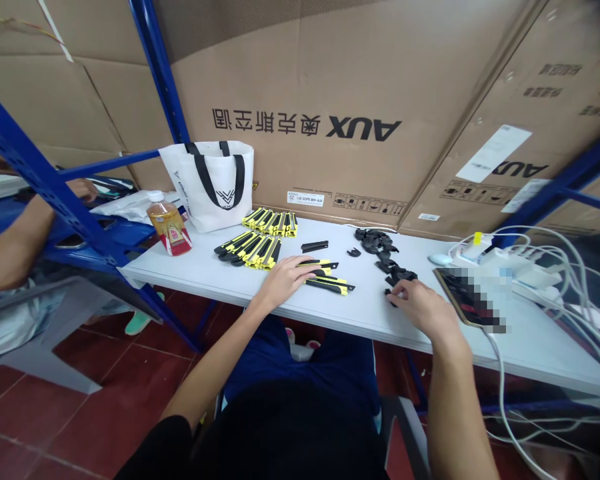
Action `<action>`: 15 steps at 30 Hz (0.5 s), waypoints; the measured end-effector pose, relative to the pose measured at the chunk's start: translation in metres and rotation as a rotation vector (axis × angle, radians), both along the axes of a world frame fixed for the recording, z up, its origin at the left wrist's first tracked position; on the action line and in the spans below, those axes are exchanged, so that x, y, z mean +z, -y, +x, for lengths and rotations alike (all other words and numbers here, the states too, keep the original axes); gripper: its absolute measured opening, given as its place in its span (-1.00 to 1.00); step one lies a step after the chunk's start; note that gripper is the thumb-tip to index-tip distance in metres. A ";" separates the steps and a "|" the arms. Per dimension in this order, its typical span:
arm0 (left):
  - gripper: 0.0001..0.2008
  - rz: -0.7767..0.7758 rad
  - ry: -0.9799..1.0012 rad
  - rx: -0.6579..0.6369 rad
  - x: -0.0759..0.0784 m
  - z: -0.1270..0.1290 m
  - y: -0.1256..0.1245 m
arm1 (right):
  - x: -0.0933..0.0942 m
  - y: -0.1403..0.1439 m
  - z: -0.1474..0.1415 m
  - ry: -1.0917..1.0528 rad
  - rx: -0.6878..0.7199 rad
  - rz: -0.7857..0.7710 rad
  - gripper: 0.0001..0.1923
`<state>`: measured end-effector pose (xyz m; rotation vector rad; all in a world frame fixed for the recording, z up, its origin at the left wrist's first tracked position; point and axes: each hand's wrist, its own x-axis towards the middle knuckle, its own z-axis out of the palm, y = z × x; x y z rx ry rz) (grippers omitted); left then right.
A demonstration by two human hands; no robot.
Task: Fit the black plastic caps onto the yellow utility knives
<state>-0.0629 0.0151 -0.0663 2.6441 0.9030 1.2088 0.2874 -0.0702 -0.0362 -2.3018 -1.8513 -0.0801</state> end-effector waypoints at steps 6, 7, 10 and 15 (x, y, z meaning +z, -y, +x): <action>-0.71 0.035 0.016 -0.028 -0.001 0.001 -0.001 | -0.001 -0.007 -0.018 -0.208 0.199 -0.062 -0.66; -0.71 0.043 0.018 -0.037 -0.001 0.001 -0.001 | 0.000 -0.009 -0.019 -0.245 0.233 -0.075 -0.62; -0.70 0.071 0.026 -0.069 0.000 0.000 -0.001 | 0.002 -0.010 -0.019 -0.295 0.268 -0.070 -0.70; -0.70 0.098 0.046 -0.088 0.003 0.000 0.001 | 0.008 -0.008 -0.025 -0.496 0.277 0.195 -0.80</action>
